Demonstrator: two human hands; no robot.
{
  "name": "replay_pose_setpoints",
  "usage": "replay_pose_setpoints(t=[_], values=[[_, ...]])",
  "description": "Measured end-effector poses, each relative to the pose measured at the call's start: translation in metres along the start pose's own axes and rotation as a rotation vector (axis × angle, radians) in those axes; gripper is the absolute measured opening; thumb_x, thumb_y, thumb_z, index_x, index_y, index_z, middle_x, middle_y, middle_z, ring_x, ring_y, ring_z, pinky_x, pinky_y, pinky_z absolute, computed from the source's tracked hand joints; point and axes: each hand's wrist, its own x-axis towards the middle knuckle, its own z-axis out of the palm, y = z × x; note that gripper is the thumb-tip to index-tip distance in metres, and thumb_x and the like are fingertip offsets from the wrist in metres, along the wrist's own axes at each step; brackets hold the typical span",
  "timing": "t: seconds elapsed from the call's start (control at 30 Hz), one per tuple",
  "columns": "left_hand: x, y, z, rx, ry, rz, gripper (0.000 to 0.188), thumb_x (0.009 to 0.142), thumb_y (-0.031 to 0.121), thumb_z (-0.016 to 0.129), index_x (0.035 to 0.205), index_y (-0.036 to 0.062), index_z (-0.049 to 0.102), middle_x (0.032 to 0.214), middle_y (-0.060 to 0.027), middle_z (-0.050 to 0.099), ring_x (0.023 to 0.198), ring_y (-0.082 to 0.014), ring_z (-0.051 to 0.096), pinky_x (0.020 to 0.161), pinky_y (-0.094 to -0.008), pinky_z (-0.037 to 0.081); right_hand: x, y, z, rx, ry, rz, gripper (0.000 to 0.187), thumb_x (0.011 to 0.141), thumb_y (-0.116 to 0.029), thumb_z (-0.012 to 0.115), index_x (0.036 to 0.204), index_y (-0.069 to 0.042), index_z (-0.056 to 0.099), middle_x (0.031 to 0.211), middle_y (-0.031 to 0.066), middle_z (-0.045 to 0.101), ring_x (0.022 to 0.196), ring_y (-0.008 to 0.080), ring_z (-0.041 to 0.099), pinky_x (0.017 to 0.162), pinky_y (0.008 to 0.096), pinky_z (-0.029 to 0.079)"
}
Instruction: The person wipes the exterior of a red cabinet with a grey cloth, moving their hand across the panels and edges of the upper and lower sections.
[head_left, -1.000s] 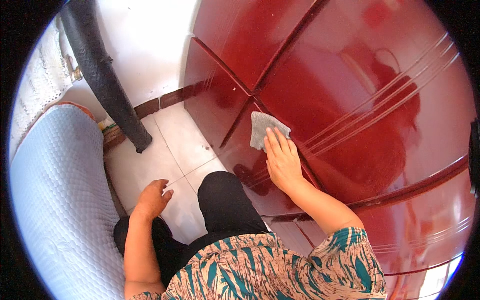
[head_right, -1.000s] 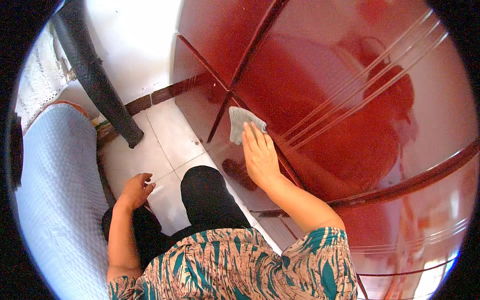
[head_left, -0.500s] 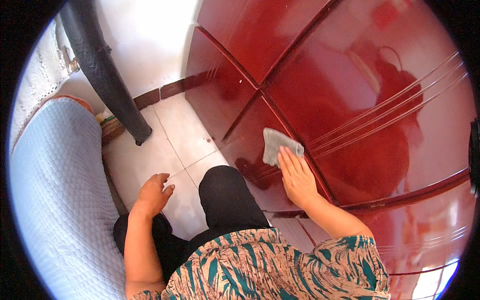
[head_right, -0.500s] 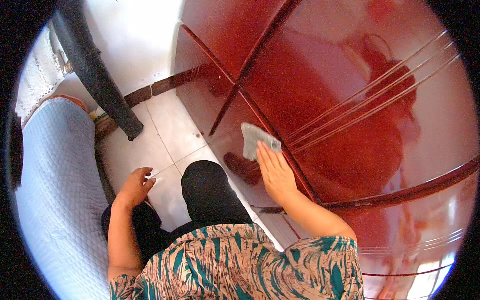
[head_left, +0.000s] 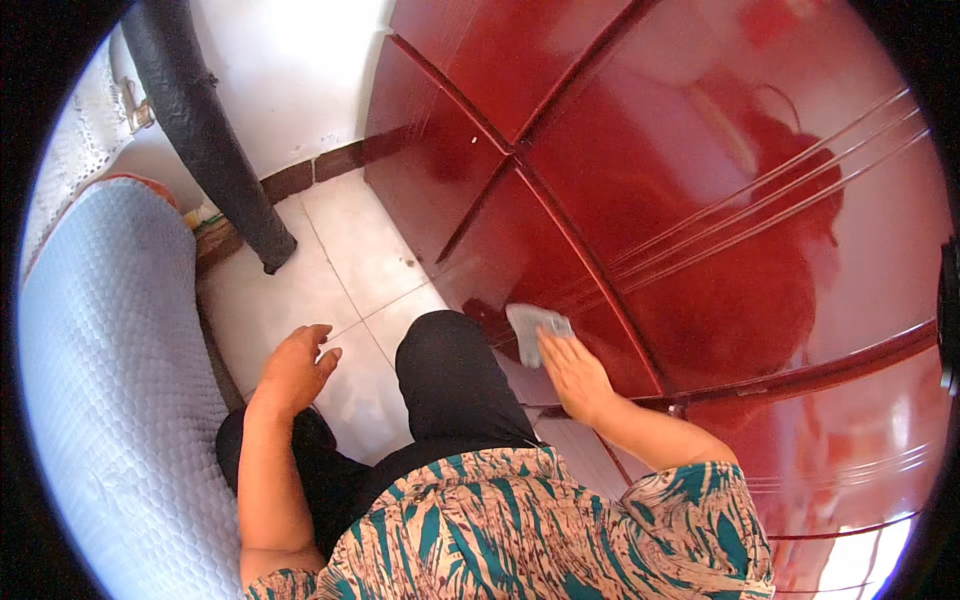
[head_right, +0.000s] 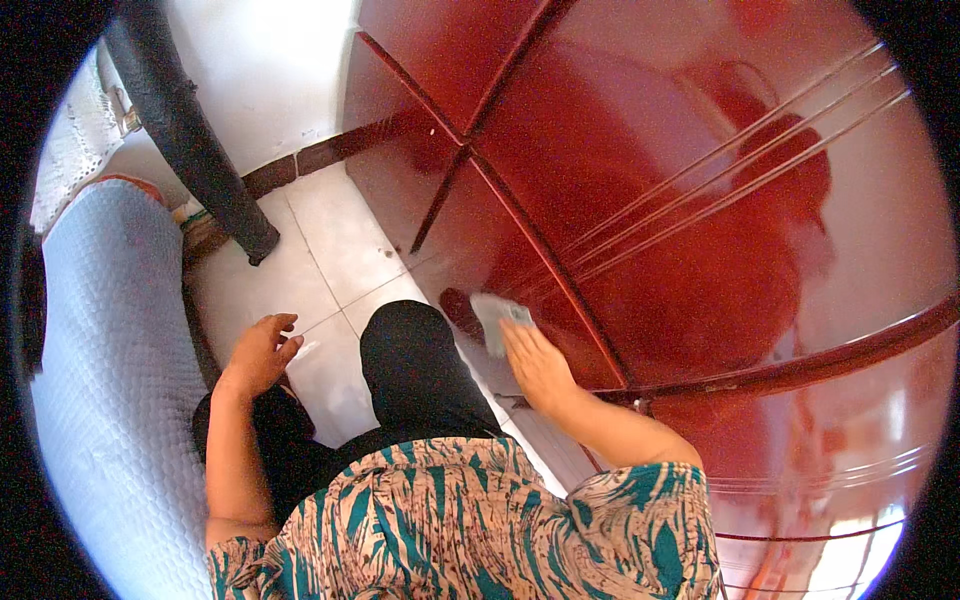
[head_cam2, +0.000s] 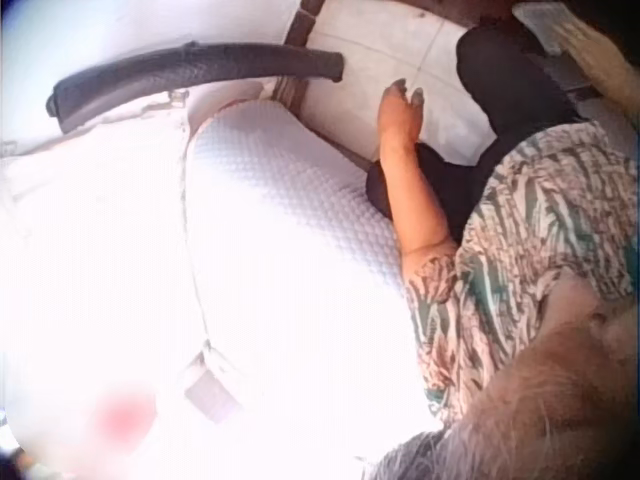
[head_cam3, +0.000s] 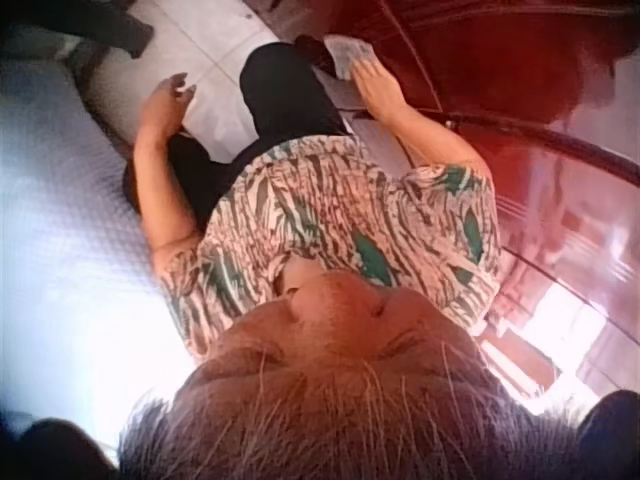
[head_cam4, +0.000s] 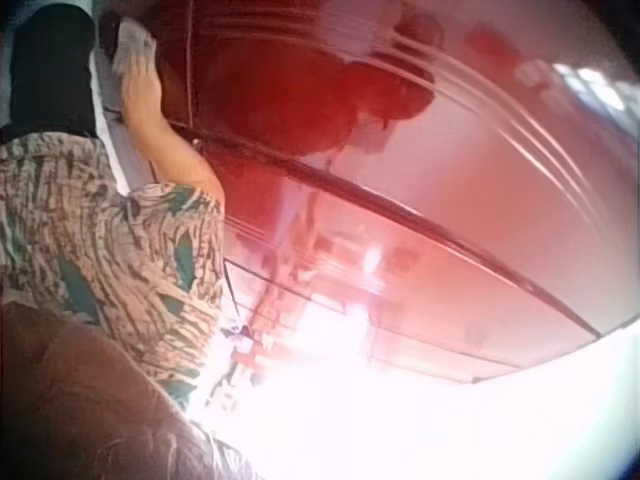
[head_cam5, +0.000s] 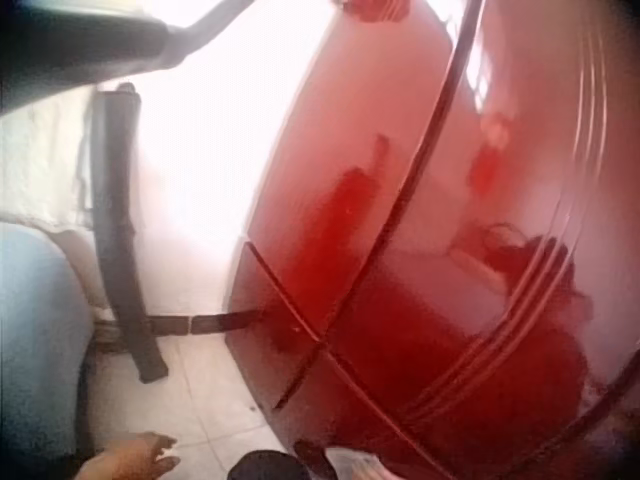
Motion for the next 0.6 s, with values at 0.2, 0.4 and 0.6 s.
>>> replay_pose_setpoints(t=[0.2, 0.4, 0.6], values=[[-0.002, -0.004, 0.005, 0.045, -0.05, -0.109, 0.04, 0.086, 0.023, 0.061, 0.118, -0.0001, 0.057, 0.115, -0.0201, 0.06, 0.106, -0.0338, 0.058, 0.092, -0.0402, 0.046, 0.117, 0.034, -0.051, -0.147, 0.219, 0.182, 0.054, 0.086, -0.015, 0.045, 0.136, 0.004, 0.04, 0.15, 0.0166, 0.028, 0.141, 0.0259, 0.022, 0.115, 0.0378, 0.014], [-0.009, 0.008, 0.007, 0.06, -0.118, -0.102, 0.041, 0.088, 0.025, 0.06, 0.12, 0.0013, 0.056, 0.115, -0.0191, 0.06, 0.106, -0.0329, 0.058, 0.092, -0.04, 0.046, 0.157, 0.008, 0.009, -0.258, 0.051, 0.078, 0.054, 0.093, -0.024, 0.038, 0.143, -0.005, 0.035, 0.153, 0.0118, 0.023, 0.143, 0.024, 0.014, 0.115, 0.0392, 0.009], [-0.011, 0.012, 0.001, 0.078, -0.134, -0.103, 0.041, 0.088, 0.026, 0.059, 0.121, 0.0017, 0.055, 0.115, -0.019, 0.06, 0.105, -0.0344, 0.059, 0.091, -0.0408, 0.047, 0.104, -0.05, 0.058, -0.372, -0.172, -0.186, 0.054, 0.096, -0.029, 0.033, 0.144, -0.005, 0.035, 0.152, 0.01, 0.028, 0.141, 0.0237, 0.022, 0.115, 0.0432, 0.008]])
